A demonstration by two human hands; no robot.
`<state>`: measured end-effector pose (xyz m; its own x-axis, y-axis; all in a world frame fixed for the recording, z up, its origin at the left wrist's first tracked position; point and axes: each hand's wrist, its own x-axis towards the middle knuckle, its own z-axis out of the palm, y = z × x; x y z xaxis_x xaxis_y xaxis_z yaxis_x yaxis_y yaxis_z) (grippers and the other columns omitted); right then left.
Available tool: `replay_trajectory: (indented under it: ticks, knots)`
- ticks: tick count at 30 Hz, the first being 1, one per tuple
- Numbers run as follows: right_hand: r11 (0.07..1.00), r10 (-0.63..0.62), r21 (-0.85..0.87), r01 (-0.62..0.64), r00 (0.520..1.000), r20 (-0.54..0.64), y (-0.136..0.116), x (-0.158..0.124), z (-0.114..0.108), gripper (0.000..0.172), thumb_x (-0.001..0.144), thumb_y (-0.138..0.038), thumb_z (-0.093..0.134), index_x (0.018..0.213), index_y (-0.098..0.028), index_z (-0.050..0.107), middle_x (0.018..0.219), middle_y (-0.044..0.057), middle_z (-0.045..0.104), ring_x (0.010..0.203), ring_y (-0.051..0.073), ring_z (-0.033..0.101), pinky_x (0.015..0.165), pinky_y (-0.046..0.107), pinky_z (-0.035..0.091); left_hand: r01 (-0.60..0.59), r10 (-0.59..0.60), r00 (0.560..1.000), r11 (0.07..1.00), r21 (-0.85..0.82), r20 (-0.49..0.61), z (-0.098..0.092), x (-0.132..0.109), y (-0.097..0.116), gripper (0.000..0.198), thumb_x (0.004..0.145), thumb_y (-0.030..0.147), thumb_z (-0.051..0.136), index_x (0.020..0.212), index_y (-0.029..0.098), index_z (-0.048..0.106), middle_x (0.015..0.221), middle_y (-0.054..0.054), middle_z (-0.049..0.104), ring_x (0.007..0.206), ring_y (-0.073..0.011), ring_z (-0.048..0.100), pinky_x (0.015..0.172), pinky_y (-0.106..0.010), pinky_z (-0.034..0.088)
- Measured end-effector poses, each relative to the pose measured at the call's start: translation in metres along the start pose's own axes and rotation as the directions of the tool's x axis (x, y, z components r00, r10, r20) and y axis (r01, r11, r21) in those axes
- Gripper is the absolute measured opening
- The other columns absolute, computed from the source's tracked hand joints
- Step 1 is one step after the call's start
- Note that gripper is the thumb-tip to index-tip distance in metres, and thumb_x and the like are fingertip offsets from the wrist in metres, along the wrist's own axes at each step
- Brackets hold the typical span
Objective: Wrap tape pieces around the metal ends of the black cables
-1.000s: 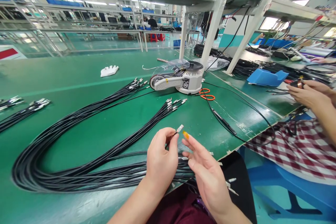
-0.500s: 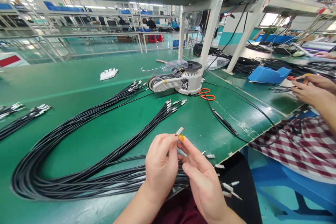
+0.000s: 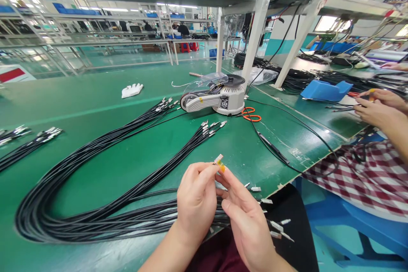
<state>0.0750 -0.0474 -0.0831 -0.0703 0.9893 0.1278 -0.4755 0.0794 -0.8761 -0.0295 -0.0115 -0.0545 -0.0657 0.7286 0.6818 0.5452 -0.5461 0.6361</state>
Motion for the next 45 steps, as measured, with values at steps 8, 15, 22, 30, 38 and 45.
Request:
replay_trajectory:
  ticks: [8,15,22,30,38,45]
  knots:
    - [1.0,0.009,-0.002,-0.009,1.0,-0.026,0.001,0.0,0.001,0.042,0.085,-0.02,0.053,0.125,-0.032,0.056,0.135,0.002,0.052,0.124,0.025,0.048,0.102,0.046,0.042,-0.002,0.002,1.0,1.0,0.002,0.0,0.0,-0.002,-0.003,0.028,0.082,0.003,0.051,0.096,0.024,0.064,0.088,-0.001,0.062,0.073,-0.0105,0.061,0.065,-0.022,0.052]
    - [1.0,0.014,0.016,-0.014,1.0,0.0,0.002,0.001,-0.002,0.044,0.087,-0.016,0.05,0.127,-0.033,0.054,0.137,0.001,0.05,0.126,0.023,0.045,0.105,0.041,0.039,-0.035,0.035,0.999,0.999,0.016,-0.003,0.0,-0.001,-0.003,0.03,0.081,0.0,0.052,0.098,0.022,0.063,0.086,0.0,0.062,0.075,-0.009,0.061,0.068,-0.021,0.051]
    - [0.997,0.064,0.039,-0.063,0.998,-0.009,0.0,0.001,-0.003,0.041,0.086,-0.017,0.053,0.123,-0.035,0.057,0.136,0.0,0.051,0.126,0.023,0.044,0.106,0.042,0.036,-0.035,0.035,0.999,0.999,-0.005,-0.033,0.001,0.002,-0.001,0.03,0.082,0.001,0.052,0.101,0.022,0.064,0.085,0.0,0.061,0.072,-0.0083,0.06,0.065,-0.019,0.053]
    - [0.993,0.094,0.076,-0.093,0.995,-0.018,0.0,0.0,-0.003,0.04,0.085,-0.019,0.056,0.122,-0.035,0.058,0.136,0.0,0.051,0.12,0.022,0.049,0.106,0.041,0.036,-0.025,0.025,0.999,1.0,-0.004,-0.025,0.0,-0.001,-0.001,0.031,0.083,0.003,0.052,0.104,0.023,0.064,0.086,-0.001,0.062,0.074,-0.0095,0.06,0.067,-0.021,0.052]
    - [0.997,0.072,-0.009,-0.072,0.997,-0.013,-0.002,0.004,-0.004,0.039,0.086,-0.021,0.054,0.122,-0.035,0.057,0.134,0.001,0.053,0.12,0.022,0.05,0.105,0.043,0.038,0.014,-0.014,1.0,0.999,0.037,-0.012,-0.001,0.0,-0.002,0.03,0.084,0.007,0.052,0.108,0.022,0.062,0.088,-0.002,0.064,0.078,-0.0119,0.06,0.072,-0.024,0.049]
    - [0.954,0.026,-0.295,-0.056,0.994,-0.104,-0.013,0.004,-0.007,0.035,0.088,-0.028,0.053,0.122,-0.034,0.056,0.131,0.002,0.055,0.114,0.02,0.055,0.099,0.039,0.044,0.034,-0.032,0.999,0.998,0.052,-0.042,0.0,0.003,-0.001,0.024,0.085,0.009,0.054,0.105,0.018,0.063,0.089,-0.003,0.064,0.079,-0.0118,0.06,0.073,-0.024,0.049]
